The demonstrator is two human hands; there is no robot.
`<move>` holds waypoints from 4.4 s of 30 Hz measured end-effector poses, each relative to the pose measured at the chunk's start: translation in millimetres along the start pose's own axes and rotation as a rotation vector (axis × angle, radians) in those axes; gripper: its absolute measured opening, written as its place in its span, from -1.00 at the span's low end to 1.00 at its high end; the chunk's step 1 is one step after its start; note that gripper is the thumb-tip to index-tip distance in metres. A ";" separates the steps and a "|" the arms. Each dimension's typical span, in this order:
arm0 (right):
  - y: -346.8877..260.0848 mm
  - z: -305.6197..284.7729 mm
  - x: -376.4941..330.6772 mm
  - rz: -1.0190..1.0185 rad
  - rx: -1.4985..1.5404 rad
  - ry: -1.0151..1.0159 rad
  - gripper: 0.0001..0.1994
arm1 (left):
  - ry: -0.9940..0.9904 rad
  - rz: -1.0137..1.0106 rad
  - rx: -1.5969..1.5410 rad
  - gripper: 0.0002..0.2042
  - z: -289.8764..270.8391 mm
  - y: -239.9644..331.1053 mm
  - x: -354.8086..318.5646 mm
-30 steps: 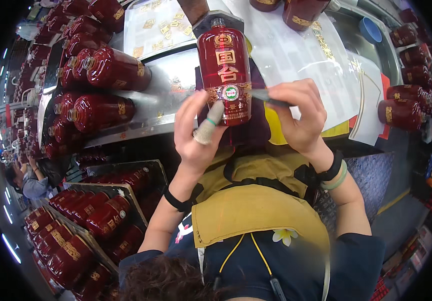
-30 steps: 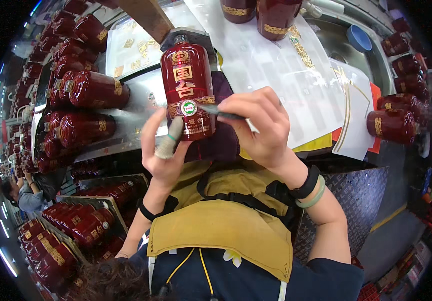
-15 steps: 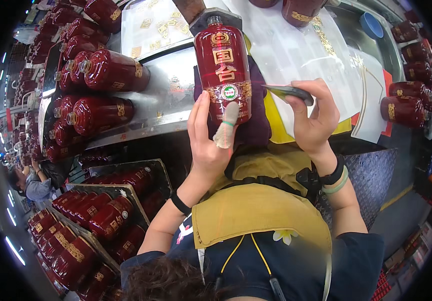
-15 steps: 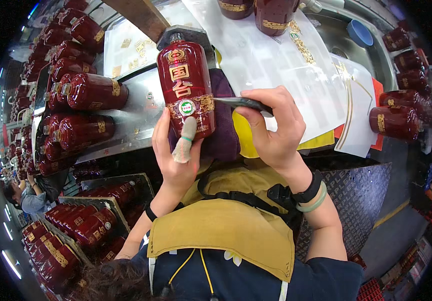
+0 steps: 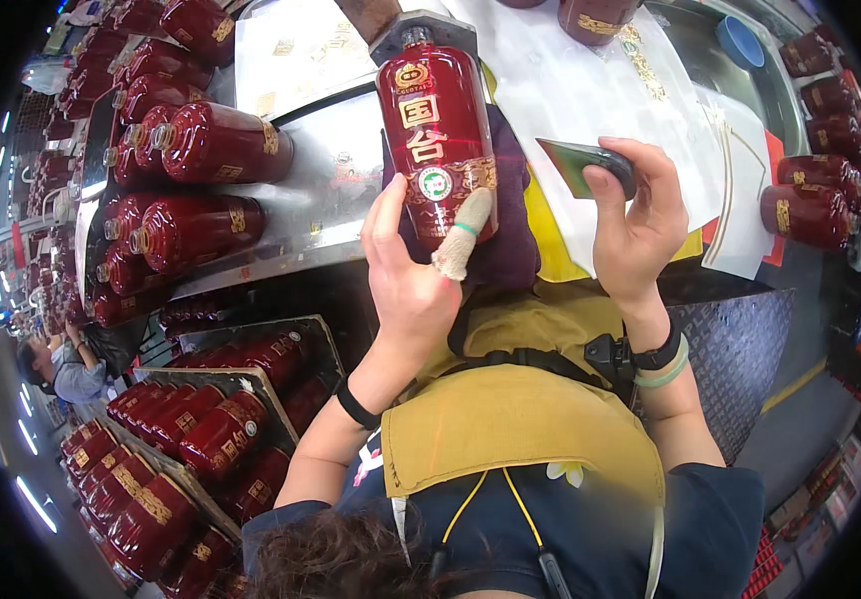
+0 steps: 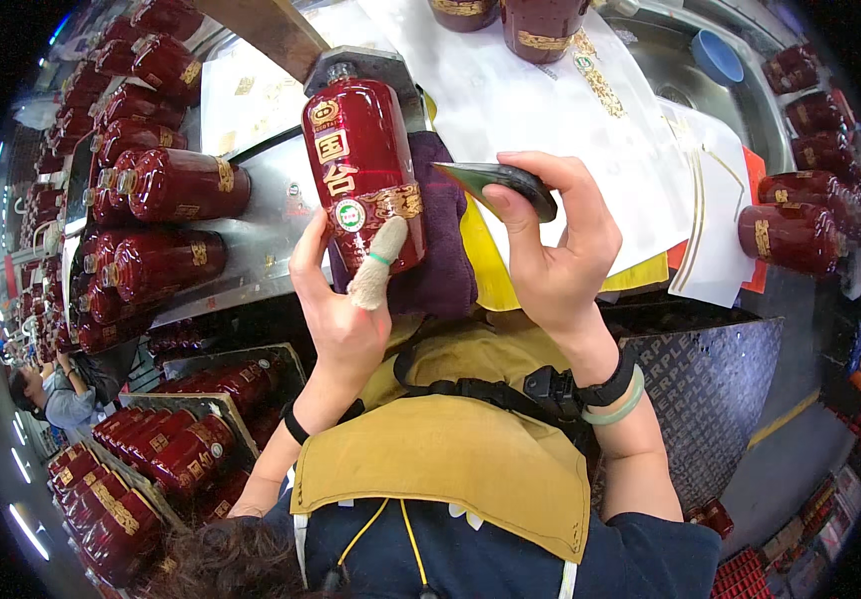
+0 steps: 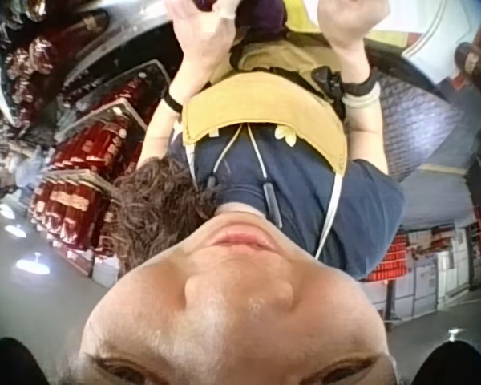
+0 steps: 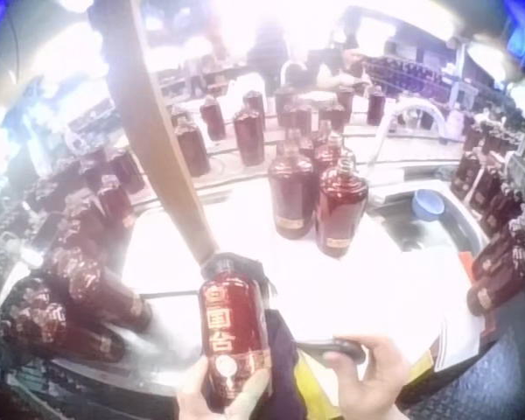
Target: Applying decorative labels and bands to glass liquor bottles in a factory setting.
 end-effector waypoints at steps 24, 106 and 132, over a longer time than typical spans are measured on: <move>-53.0 39.6 26.7 -0.595 -0.036 -0.328 -0.81 | 0.022 -0.282 -0.500 -0.23 -5.1 -33.4 13.4; -45.5 46.5 -10.6 -0.588 -0.385 -0.410 -0.37 | 0.249 -0.414 -0.511 -0.46 -30.5 -112.7 103.6; -31.3 72.0 27.5 0.510 0.222 -0.470 -0.37 | -0.145 -0.695 -1.125 -0.34 0.7 -52.3 80.5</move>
Point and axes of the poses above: each hand's wrist, its own x-axis towards the middle knuckle, its own z-axis out of the palm, y = z × x, the point moved 2 cm from there along x, towards the middle knuckle, and after that the axes turned 11 degrees about -x, right-handed, at the moved point
